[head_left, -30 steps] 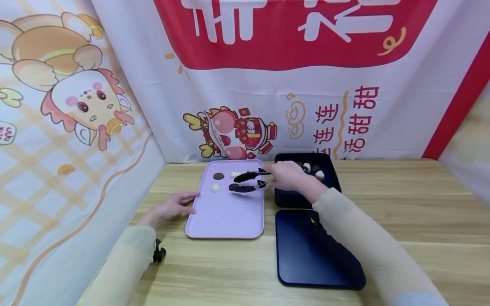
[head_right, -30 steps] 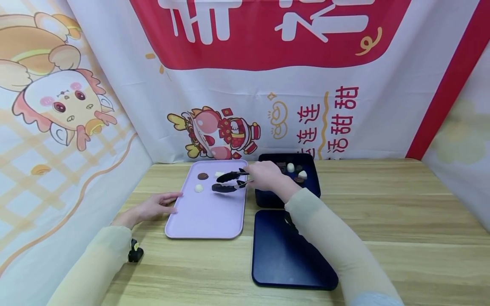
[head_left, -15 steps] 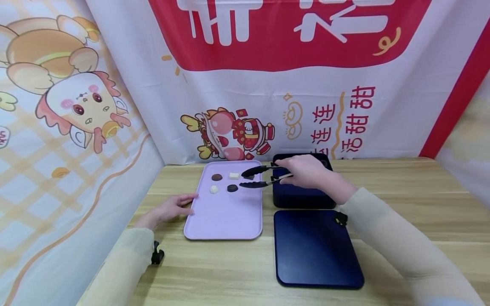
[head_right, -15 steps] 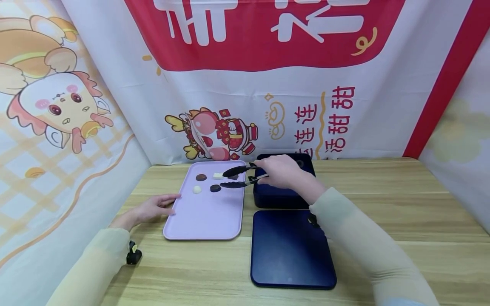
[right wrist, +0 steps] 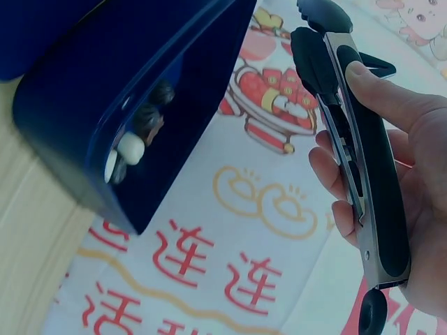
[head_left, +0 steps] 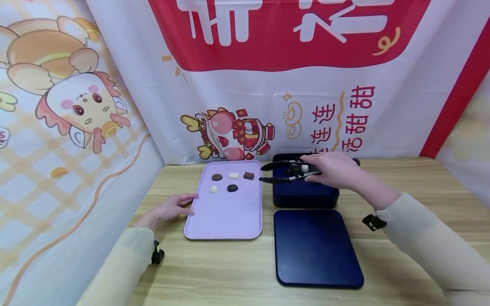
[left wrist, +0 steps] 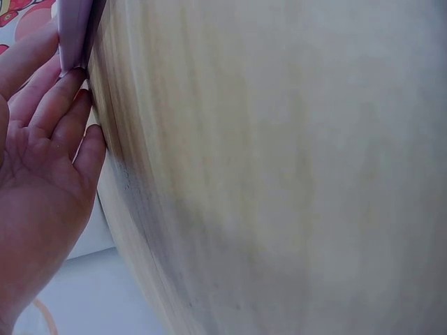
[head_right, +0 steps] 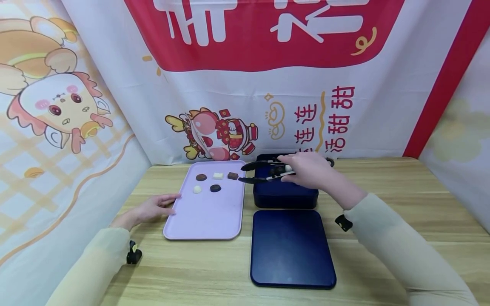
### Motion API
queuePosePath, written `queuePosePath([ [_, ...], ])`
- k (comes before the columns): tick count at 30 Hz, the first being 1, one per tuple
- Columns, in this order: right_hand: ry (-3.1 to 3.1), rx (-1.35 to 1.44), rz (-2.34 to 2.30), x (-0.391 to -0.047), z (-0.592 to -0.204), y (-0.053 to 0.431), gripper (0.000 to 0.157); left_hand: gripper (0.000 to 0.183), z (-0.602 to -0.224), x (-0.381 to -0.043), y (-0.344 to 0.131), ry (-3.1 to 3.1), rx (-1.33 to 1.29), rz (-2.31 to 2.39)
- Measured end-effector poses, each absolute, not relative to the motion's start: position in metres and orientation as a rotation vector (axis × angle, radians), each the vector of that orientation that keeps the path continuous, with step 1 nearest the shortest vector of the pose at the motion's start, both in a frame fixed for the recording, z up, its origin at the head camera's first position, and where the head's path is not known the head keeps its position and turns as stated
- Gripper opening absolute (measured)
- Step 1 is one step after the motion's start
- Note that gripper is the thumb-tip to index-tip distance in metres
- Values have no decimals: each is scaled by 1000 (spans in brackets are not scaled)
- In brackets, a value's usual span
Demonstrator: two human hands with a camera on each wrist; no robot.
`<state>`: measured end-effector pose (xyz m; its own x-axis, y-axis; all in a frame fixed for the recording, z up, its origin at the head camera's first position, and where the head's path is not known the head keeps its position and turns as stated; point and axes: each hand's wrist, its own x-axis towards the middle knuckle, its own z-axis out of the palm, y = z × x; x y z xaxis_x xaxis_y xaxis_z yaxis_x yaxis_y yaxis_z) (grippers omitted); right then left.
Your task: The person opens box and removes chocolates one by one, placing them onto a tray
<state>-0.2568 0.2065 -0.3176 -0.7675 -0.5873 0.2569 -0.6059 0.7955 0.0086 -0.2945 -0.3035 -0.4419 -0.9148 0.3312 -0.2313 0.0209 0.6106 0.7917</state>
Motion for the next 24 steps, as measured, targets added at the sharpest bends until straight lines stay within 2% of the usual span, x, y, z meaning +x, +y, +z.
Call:
queuePosePath([
  [24,-2812,815,158,-245,-318,273,62,68,-442,-292,-301,2461,301,1246],
])
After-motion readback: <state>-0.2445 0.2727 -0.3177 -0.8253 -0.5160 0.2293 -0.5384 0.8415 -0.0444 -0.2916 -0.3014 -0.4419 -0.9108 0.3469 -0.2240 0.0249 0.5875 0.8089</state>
